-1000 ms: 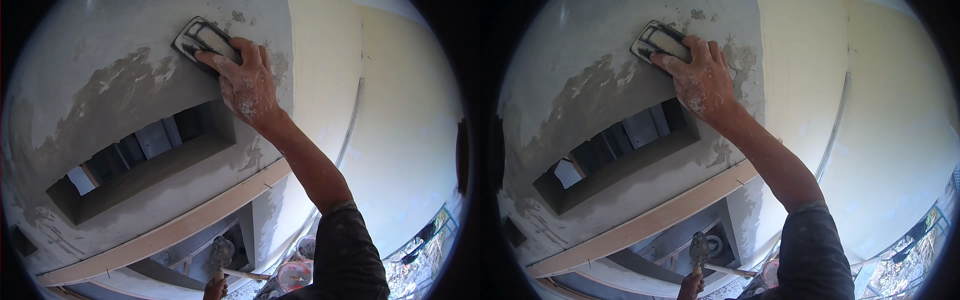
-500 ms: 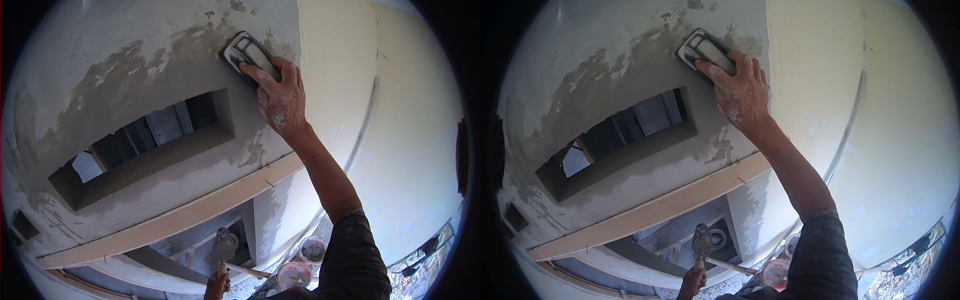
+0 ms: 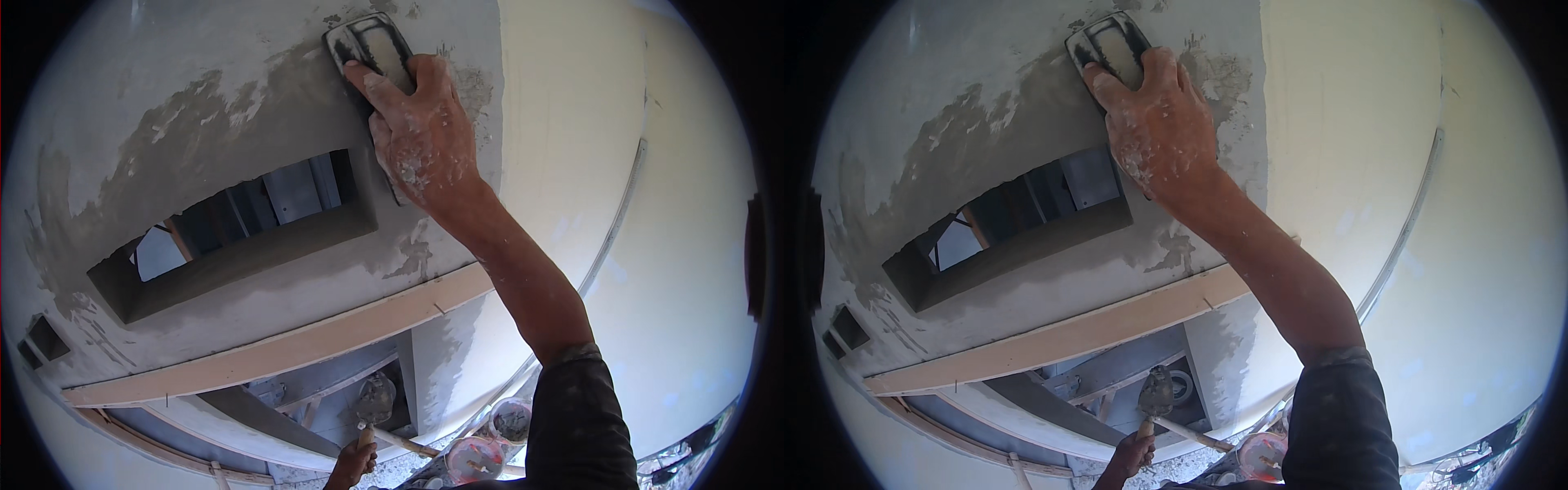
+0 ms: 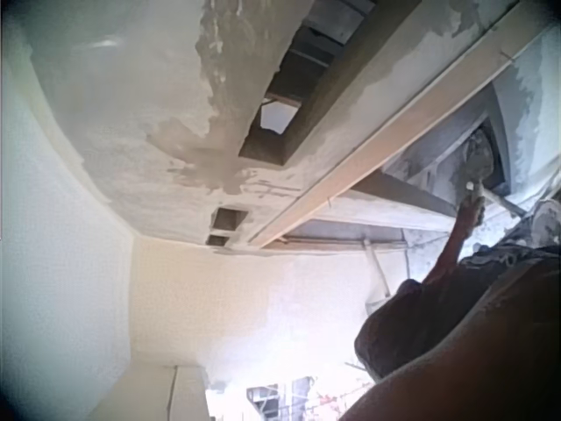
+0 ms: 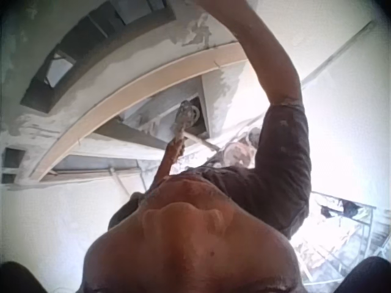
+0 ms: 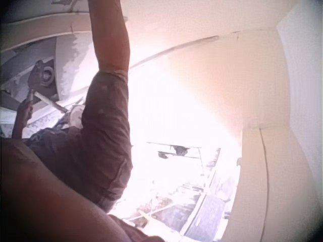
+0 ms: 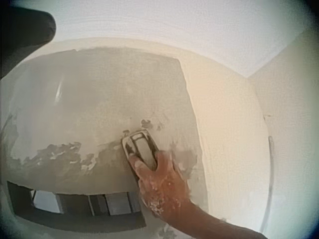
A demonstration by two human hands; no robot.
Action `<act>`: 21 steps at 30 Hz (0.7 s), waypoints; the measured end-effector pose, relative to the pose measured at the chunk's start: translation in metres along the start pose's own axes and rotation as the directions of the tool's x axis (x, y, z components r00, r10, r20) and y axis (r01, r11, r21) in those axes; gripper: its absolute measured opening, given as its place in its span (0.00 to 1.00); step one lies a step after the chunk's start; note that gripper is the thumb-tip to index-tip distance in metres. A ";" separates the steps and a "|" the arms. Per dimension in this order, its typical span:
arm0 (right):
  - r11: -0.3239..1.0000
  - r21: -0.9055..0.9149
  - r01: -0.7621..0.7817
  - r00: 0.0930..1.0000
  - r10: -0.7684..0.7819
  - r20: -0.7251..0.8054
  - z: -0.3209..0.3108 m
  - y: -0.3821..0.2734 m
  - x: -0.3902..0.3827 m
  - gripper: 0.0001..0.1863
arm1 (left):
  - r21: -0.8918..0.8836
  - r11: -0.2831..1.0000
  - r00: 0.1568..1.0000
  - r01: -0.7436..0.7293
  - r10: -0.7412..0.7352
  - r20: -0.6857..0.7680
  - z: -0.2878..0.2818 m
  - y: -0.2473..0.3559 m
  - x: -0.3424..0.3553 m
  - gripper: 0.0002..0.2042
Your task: The person smooths the plastered wall around the wall openings using a hand float. Afterwards, the person picks up a metal trowel and smooths the plaster along the interior ledge and edges of the opening.
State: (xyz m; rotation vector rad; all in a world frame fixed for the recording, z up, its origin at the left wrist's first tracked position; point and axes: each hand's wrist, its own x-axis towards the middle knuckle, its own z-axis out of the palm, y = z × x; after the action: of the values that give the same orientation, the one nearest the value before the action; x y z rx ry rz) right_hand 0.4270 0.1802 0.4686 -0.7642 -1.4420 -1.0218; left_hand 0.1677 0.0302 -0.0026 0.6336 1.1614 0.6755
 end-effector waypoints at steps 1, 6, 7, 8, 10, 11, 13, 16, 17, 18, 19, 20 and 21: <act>1.000 0.003 0.000 1.000 0.000 -0.004 -0.002 0.004 -0.013 0.26 | 0.028 0.999 1.000 0.017 -0.018 0.018 0.005 0.000 0.001 0.14; 0.992 -0.123 0.042 0.998 -0.035 0.053 -0.020 0.044 -0.034 0.29 | 0.076 0.997 1.000 -0.013 0.012 0.010 0.010 -0.004 -0.001 0.14; 0.992 -0.123 0.042 0.998 -0.035 0.054 -0.015 0.047 -0.028 0.29 | 0.057 0.998 1.000 0.004 -0.004 0.001 0.013 -0.006 0.002 0.14; 0.997 -0.074 -0.002 1.000 0.004 0.015 -0.010 0.036 -0.011 0.28 | 0.040 0.999 1.000 0.024 -0.024 -0.007 0.015 -0.006 0.004 0.14; 0.999 0.052 0.008 1.000 -0.008 0.007 0.000 0.014 0.000 0.27 | 0.075 0.996 0.999 0.045 -0.046 0.011 0.021 -0.004 0.007 0.15; 0.998 0.067 0.005 1.000 -0.004 0.000 0.002 0.010 -0.011 0.27 | 0.098 0.993 0.998 0.061 -0.063 0.011 0.018 -0.003 0.006 0.15; 0.984 0.077 0.163 0.982 -0.169 0.086 -0.001 0.015 -0.037 0.26 | 0.090 0.996 1.000 0.030 -0.030 -0.005 0.023 0.004 -0.002 0.15; 0.996 -0.081 0.044 0.999 -0.042 0.027 -0.010 0.047 -0.036 0.27 | 0.082 0.997 0.999 0.005 -0.003 -0.032 0.028 0.006 -0.011 0.15; 0.995 -0.089 0.045 0.998 -0.042 0.037 -0.012 0.048 -0.027 0.27 | 0.081 0.997 0.999 0.011 -0.006 -0.051 0.031 0.005 -0.012 0.16; 0.999 -0.043 0.023 1.000 -0.023 0.000 -0.006 0.037 -0.010 0.27 | 0.060 0.998 1.000 0.009 -0.007 -0.027 0.028 -0.001 -0.007 0.15; 1.000 0.005 0.002 0.999 -0.002 -0.039 0.002 0.025 0.003 0.26 | 0.057 0.998 1.000 0.008 -0.006 -0.030 0.026 -0.002 -0.005 0.15; 0.999 0.024 0.040 0.999 -0.040 0.002 0.002 0.012 0.006 0.25 | 0.047 0.999 1.000 0.023 -0.023 -0.003 0.025 -0.002 -0.003 0.15; 0.999 0.034 0.042 0.999 -0.042 -0.005 0.002 0.009 -0.002 0.25 | 0.032 0.999 0.999 0.033 -0.034 0.015 0.024 -0.002 -0.002 0.15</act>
State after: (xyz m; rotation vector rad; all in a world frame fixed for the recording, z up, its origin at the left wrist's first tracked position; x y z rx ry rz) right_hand 0.4348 0.1862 0.4678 -0.7099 -1.4732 -1.0278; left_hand 0.1900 0.0248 0.0036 0.6442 1.1682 0.6238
